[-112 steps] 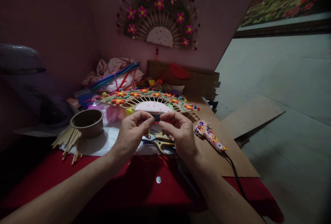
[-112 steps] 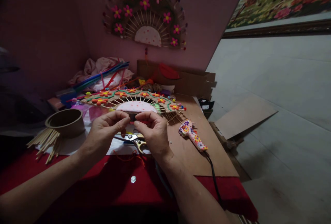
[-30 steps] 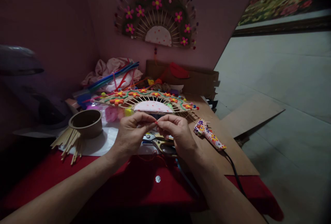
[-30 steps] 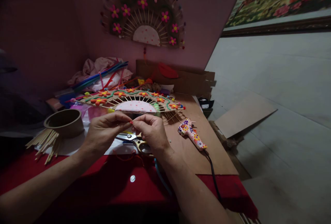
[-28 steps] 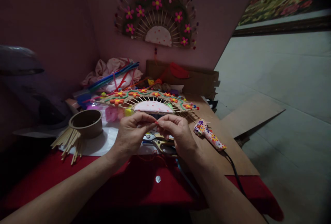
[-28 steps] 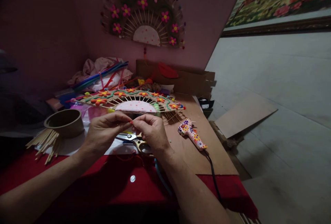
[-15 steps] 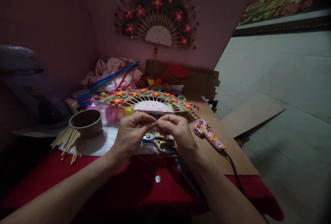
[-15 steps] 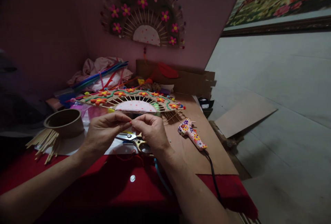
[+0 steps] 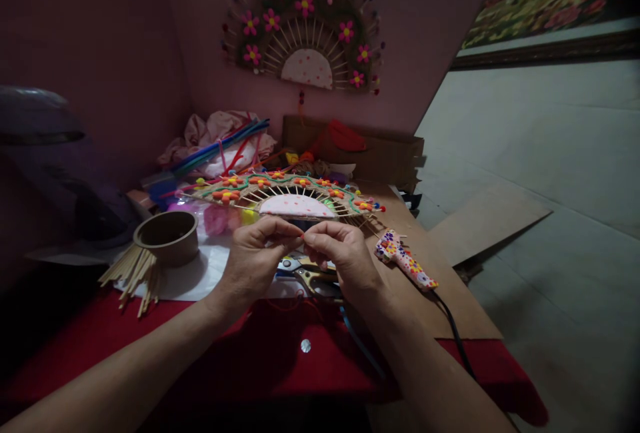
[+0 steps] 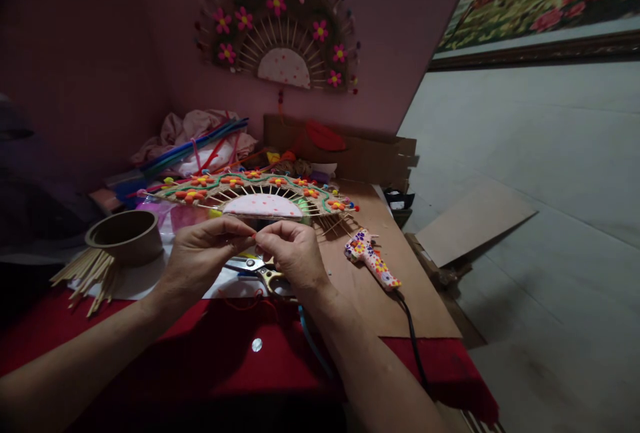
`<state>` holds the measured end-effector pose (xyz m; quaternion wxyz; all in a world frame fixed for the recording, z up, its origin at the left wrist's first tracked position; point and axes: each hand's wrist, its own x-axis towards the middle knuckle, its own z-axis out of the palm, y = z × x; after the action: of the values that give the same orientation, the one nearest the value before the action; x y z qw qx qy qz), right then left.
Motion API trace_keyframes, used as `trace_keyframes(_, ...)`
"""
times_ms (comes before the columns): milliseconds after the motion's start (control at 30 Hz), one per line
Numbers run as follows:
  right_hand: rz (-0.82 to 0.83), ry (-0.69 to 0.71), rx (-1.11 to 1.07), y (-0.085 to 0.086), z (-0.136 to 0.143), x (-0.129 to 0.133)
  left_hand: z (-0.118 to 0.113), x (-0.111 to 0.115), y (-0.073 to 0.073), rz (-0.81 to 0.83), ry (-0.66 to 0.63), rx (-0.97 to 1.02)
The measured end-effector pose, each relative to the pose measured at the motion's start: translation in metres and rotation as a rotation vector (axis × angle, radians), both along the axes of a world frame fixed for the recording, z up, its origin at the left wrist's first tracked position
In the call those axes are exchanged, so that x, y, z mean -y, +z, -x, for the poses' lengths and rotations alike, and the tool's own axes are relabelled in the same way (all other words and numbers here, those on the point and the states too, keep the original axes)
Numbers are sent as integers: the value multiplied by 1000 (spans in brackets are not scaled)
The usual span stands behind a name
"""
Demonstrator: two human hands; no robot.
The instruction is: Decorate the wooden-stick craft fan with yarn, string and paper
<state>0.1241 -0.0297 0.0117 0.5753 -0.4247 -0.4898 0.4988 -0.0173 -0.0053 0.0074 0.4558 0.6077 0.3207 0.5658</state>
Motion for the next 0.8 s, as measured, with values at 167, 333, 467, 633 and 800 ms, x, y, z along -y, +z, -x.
trace_keyframes(167,-11,10,-2,1,0,1,-1,2,2,25,1,30)
trace_keyframes(333,-25,7,12,3,1,2,0,2,2,25,-4,35)
trace_keyframes(467,-1,9,10,4,1,3,0,3,2,27,-24,30)
trace_keyframes(633,30,-30,6,5,0,2,1,4,6,49,-12,16)
trace_keyframes(800,81,-41,-67,3,1,-1,4,2,7,119,-69,52)
